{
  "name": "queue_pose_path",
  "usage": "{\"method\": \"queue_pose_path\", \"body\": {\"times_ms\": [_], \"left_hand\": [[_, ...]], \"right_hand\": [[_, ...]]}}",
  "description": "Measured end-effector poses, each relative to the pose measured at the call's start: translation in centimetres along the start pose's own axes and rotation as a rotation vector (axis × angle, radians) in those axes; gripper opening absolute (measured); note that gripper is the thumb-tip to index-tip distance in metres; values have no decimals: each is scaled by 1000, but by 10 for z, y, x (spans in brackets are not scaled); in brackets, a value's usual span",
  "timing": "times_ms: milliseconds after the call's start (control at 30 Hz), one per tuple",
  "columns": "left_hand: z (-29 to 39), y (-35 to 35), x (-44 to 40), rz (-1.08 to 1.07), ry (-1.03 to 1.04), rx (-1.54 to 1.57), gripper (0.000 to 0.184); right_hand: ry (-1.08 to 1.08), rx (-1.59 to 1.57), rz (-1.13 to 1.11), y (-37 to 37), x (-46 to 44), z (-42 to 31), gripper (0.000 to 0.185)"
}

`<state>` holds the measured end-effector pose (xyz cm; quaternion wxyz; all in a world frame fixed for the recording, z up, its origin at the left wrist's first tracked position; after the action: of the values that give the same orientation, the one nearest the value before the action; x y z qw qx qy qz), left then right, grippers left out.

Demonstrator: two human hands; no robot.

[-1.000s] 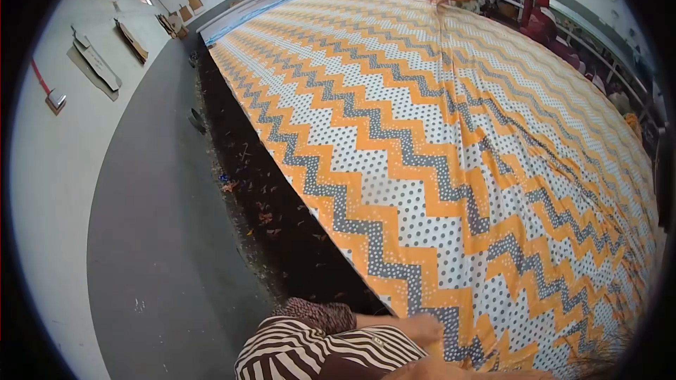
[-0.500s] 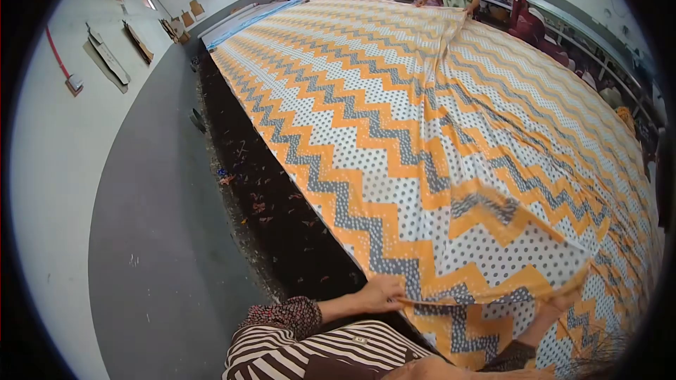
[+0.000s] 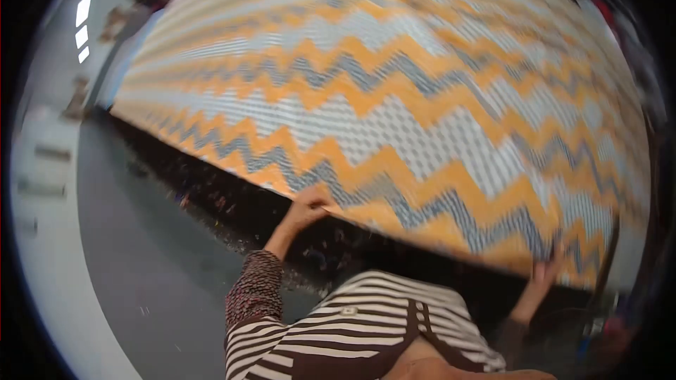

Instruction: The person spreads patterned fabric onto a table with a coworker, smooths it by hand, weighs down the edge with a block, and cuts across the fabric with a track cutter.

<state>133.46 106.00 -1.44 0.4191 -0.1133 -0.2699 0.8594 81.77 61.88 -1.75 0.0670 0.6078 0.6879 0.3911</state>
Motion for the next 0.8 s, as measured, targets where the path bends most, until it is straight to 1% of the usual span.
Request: {"method": "queue_pose_path", "body": {"times_ms": [33, 67, 100, 133, 167, 200, 233, 267, 333, 367, 400, 433, 467, 533, 567, 600, 667, 700, 733, 767, 800], "left_hand": [[-4, 2, 2, -49, 40, -12, 11], [-6, 1, -2, -79, 90, -30, 12], [-4, 2, -4, -90, 89, -59, 12], [7, 1, -4, -94, 89, -91, 13], [11, -1, -3, -89, 78, -121, 14], [18, -2, -6, -131, 97, -106, 14], [19, -5, -6, -130, 45, -96, 14], [19, -5, -5, -123, -11, -84, 14], [22, -4, -4, -145, -4, -89, 14], [24, -4, -7, -138, 3, -118, 14], [26, -4, -8, -148, 16, -110, 14], [27, -4, -7, -146, 23, -144, 13], [29, -3, -8, -142, 27, -179, 13], [39, -2, -8, -156, 65, -177, 13], [40, -2, -8, -182, 55, -203, 13], [41, -4, -9, -207, 44, -231, 14], [40, -8, -12, -254, 39, -268, 17], [46, -7, -15, -359, 129, -445, 18], [54, -1, -17, -459, 221, -619, 19], [75, 3, -20, -548, 170, -710, 22], [84, 15, -24, -545, 180, -708, 22]], "right_hand": [[-21, -68, 24, -16, -7, -4, 44], [-19, -33, -33, -26, -9, -6, 43], [-101, 163, -59, -7, 6, -7, 41], [-55, 204, -112, -25, -1, -10, 43], [-8, 247, -56, -8, 6, -9, 45], [-23, 337, -82, 2, 10, -9, 45], [11, 370, -60, -3, 10, -8, 44], [-25, 386, 41, -3, 12, -7, 30], [65, 442, 20, -44, 1, -7, 13], [50, 443, 35, -41, 2, -10, 13], [27, 518, 84, -27, 7, -9, 10], [7, 592, 133, -16, 12, -8, 10], [-1, 593, 144, -10, 13, -9, 10], [-68, 857, 229, -2, 15, -15, 10], [-133, 830, 237, 14, 20, -13, 10], [-132, 825, 245, 8, 19, -12, 10], [-230, 866, 165, -11, 12, -7, 9], [-245, 1112, 160, -19, 10, -10, 10], [-251, 1112, 169, -31, 10, -13, 10], [-206, 1120, 149, -19, 16, -11, 11], [-166, 1125, 126, -11, 20, -9, 12]]}}
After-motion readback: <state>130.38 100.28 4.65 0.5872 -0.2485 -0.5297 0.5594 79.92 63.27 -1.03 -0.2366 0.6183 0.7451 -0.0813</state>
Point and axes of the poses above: each hand's wrist, its own x-axis away from the middle knuckle, its own y-axis out of the palm, z = x × y, the point moved 5 cm from there along -x, towards the middle knuckle, and after that the axes turned 2 degrees about -x, right-handed, at the moved point
